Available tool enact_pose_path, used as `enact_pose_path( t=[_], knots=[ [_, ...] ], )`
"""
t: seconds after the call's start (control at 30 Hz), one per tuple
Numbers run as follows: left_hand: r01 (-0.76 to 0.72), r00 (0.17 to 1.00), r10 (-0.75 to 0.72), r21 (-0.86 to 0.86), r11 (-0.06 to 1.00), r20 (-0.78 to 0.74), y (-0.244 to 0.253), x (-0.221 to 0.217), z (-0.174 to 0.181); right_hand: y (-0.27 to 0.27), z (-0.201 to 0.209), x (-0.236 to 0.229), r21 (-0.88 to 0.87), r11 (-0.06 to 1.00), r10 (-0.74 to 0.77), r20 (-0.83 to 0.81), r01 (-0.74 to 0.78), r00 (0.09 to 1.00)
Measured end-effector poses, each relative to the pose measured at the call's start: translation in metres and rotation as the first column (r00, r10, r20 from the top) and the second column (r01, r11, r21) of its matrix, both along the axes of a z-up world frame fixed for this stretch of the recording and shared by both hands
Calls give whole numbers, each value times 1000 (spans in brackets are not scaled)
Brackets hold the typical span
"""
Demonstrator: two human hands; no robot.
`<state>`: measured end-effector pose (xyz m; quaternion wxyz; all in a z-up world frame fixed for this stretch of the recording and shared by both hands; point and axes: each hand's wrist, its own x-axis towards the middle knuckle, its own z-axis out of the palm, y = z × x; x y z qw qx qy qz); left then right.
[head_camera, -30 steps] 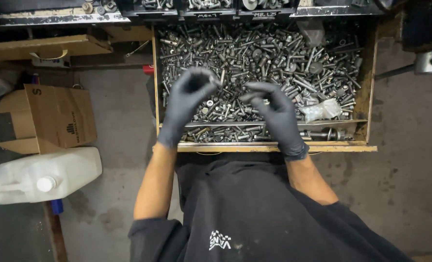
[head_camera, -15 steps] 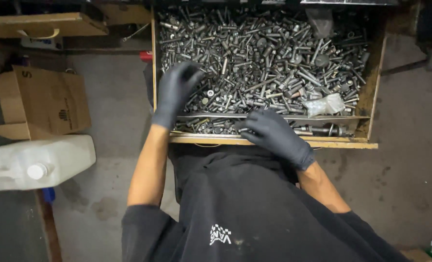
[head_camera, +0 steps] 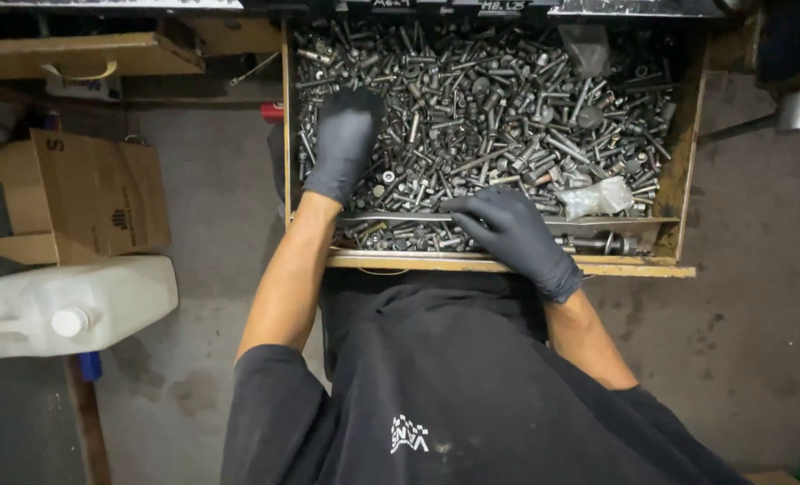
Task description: The person sorts through a drawer filled with various metal fasteners, including bolts, nuts, and washers. They pick up individual items, inspect them by turning them over in their gloved hands, and place them back into the drawer. The person occasionally moves items aside to access others within the cluttered drawer.
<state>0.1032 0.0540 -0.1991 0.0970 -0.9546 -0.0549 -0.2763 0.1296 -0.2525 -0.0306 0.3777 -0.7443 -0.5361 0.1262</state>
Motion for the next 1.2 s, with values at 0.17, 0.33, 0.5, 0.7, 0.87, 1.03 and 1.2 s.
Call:
enact_pose_path(
  t=[0.17,0.33,0.5,0.7,0.87,1.03,1.2],
  knots=[
    [61,981,-178,-751,658,-77,1,-29,43,-12,-16,5,8,1000,2,-34,-2,999],
    [44,994,-99,-999,27,41,-56,-69,175,-6,5,0,42,989,-125,-254,140,959],
    [293,943,-143,-953,-74,301,-82,-95,202,21,24,-8,206,946,-120,-501,252,857],
    [292,923,-248,-955,-41,293,-102,-106,217,32,30,-13,357,911,-12,-478,208,878],
    [176,969,-199,-975,135,147,-56,-114,179,4,13,-18,327,931,-68,-286,164,956],
    [-106,992,-28,-928,357,-125,-10,-94,100,-10,-6,-17,104,994,19,43,-23,999],
    [-203,955,-60,-786,583,-291,-2,-35,50,-23,-16,-5,113,988,-109,49,103,993]
  ],
)
